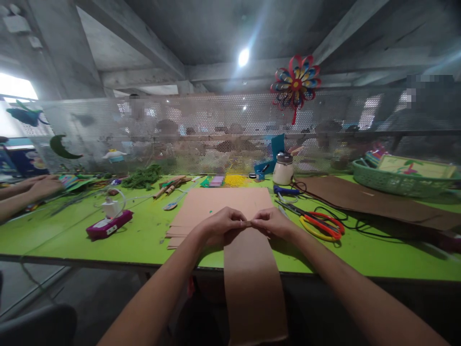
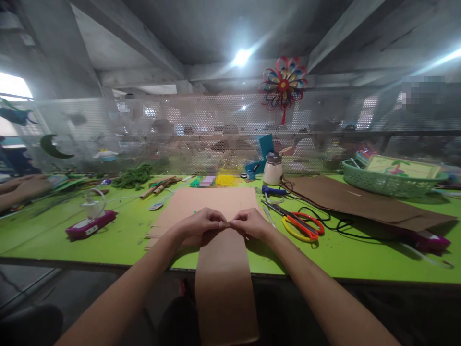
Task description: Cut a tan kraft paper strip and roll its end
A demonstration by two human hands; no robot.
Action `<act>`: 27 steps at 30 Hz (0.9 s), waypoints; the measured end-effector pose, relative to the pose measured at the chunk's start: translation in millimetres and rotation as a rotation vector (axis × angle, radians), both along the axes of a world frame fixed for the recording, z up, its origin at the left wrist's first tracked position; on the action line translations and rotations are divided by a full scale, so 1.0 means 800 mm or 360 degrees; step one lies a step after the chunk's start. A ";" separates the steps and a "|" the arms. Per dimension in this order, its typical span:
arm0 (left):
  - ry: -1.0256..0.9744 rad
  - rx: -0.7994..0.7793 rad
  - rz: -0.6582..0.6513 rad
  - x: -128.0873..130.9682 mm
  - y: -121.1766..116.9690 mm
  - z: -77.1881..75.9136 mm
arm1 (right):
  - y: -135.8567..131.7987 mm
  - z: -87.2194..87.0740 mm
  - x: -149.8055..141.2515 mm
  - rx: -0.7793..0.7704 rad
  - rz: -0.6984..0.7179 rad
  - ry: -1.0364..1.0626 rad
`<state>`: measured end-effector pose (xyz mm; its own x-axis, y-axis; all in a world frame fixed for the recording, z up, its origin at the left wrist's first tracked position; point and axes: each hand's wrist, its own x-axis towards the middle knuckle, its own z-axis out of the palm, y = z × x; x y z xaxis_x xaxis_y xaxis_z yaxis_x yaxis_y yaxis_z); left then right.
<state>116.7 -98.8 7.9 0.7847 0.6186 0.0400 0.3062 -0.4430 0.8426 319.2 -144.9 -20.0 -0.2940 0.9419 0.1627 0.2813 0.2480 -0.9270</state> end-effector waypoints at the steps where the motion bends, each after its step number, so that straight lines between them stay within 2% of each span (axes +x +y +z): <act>1: 0.0012 0.0024 0.0001 0.000 0.001 0.000 | 0.000 0.000 0.000 -0.0006 -0.0007 0.0006; 4: 0.0008 0.0043 0.0001 0.001 0.001 -0.001 | 0.001 -0.001 0.000 -0.0012 -0.0022 0.0034; 9: -0.0027 -0.0129 0.0090 0.000 -0.008 -0.001 | 0.003 -0.003 0.000 -0.0028 -0.0060 0.0092; 16: 0.0020 -0.0026 0.0163 -0.002 -0.015 0.009 | 0.003 -0.003 -0.001 -0.0042 -0.0059 0.0117; 23: -0.0098 -0.0208 0.0222 0.000 -0.021 0.010 | -0.002 0.003 0.003 -0.0046 0.0019 0.0097; 27: -0.0098 -0.0199 0.0204 0.001 -0.021 0.011 | -0.002 0.004 0.005 -0.0059 0.0009 0.0084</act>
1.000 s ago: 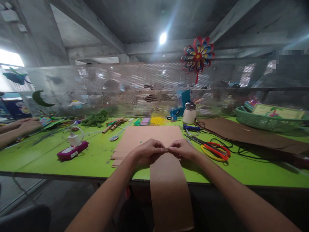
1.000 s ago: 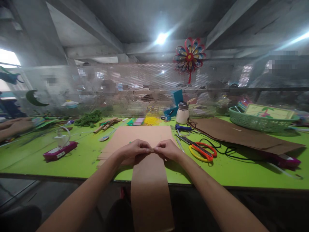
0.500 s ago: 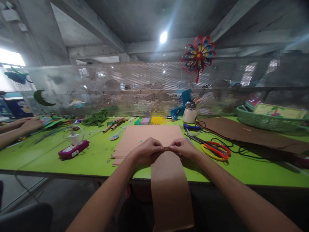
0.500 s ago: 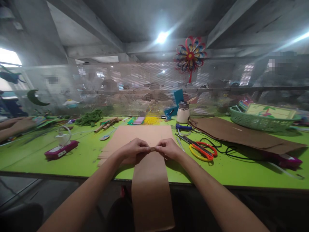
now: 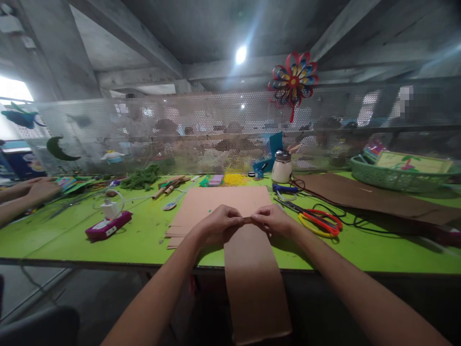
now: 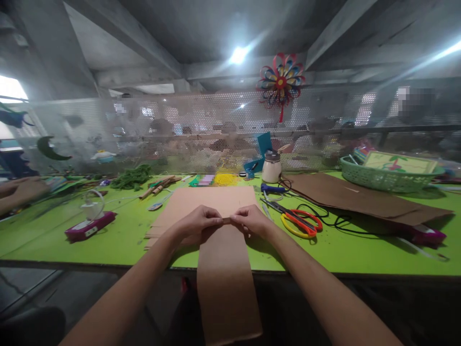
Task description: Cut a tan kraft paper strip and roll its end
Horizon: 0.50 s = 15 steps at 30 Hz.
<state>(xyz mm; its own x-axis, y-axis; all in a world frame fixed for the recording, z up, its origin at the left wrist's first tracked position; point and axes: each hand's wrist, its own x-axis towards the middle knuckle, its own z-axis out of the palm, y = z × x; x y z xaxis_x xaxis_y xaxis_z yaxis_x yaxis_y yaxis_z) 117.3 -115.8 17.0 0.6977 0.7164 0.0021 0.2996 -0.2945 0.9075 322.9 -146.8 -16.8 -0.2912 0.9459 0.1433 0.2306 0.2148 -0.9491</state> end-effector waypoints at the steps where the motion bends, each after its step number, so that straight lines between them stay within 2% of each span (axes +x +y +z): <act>1: 0.0009 0.0012 0.0001 0.000 0.001 0.000 | 0.001 -0.001 0.000 -0.0025 -0.0015 0.0033; 5: -0.0021 -0.0042 0.0024 0.001 0.001 0.001 | 0.007 -0.007 0.001 -0.0123 -0.0067 0.0165; 11: -0.0184 -0.0205 0.0045 -0.001 -0.005 -0.006 | 0.012 -0.014 -0.003 -0.0086 -0.0159 0.0211; 15: -0.0173 -0.0108 0.0139 -0.002 -0.005 -0.010 | 0.012 -0.012 -0.009 -0.0029 -0.0169 0.0193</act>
<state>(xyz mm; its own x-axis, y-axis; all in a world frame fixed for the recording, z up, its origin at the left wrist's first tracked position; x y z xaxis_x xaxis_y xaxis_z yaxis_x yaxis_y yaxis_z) 116.0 -119.6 9.2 0.6312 0.7752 0.0236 0.2204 -0.2084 0.9529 315.7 -137.5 -26.0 -0.1710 0.9732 0.1539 0.1344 0.1777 -0.9748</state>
